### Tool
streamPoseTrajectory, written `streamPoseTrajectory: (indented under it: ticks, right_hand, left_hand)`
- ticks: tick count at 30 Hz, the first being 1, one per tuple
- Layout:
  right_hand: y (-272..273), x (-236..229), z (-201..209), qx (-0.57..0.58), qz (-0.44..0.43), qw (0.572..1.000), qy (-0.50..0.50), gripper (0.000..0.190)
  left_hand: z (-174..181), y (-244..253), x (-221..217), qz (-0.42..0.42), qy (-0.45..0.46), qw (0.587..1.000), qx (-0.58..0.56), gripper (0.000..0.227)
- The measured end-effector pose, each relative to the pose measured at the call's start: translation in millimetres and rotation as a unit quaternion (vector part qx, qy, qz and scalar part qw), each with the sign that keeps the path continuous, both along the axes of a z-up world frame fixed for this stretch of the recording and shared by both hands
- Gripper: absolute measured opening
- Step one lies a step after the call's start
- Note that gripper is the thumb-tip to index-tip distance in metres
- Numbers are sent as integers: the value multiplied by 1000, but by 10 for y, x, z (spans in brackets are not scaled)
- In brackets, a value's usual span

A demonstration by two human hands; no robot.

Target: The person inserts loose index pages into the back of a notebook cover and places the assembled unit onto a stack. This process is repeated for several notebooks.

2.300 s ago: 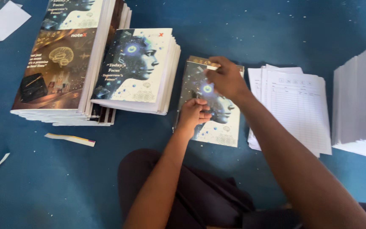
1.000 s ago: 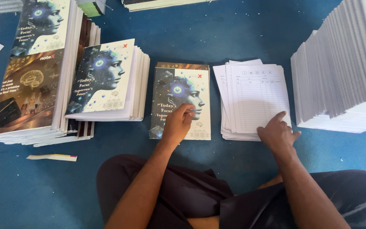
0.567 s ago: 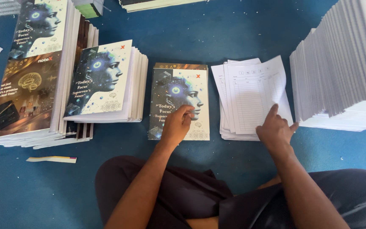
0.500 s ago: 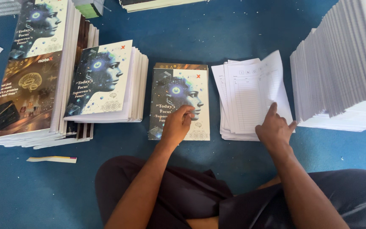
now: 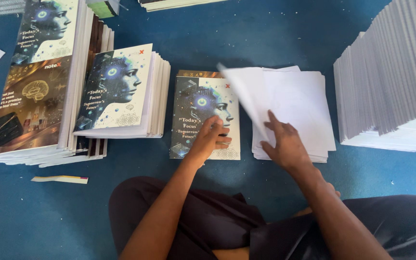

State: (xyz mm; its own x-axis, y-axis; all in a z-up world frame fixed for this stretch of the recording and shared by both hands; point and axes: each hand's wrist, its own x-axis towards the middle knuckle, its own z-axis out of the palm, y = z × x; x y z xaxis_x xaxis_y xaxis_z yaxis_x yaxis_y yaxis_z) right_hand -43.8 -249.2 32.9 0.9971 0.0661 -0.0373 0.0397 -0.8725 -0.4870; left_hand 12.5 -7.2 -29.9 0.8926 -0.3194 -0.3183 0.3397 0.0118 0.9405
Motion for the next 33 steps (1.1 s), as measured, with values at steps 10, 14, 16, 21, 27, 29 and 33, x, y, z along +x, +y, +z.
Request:
streamPoseTrajectory:
  ticks: [10, 14, 16, 21, 27, 29, 33]
  right_hand:
    - [-202, 21, -309, 232, -91, 965, -80, 45]
    - [-317, 64, -555, 32, -72, 986, -145, 49]
    - [-326, 56, -635, -2, -63, 993, -104, 50]
    - [-241, 54, -631, -45, -69, 995, -51, 53]
    - [-211, 39, -487, -31, -95, 995, -6, 72]
    - [-218, 29, -471, -29, -100, 995, 1, 73]
    - [-224, 35, -498, -36, -108, 993, 17, 68]
  left_hand:
    - [99, 5, 24, 33, 33, 999, 11, 86]
    - [56, -12, -13, 51, 15, 998, 18, 75]
    - [16, -5, -28, 37, 2, 999, 18, 61]
    - [-110, 28, -24, 32, -29, 999, 4, 30]
    - [-192, 51, 44, 96, -105, 984, 109, 24]
    - [-197, 66, 46, 117, -118, 974, 154, 24]
    - [-210, 95, 41, 150, -227, 928, 255, 21]
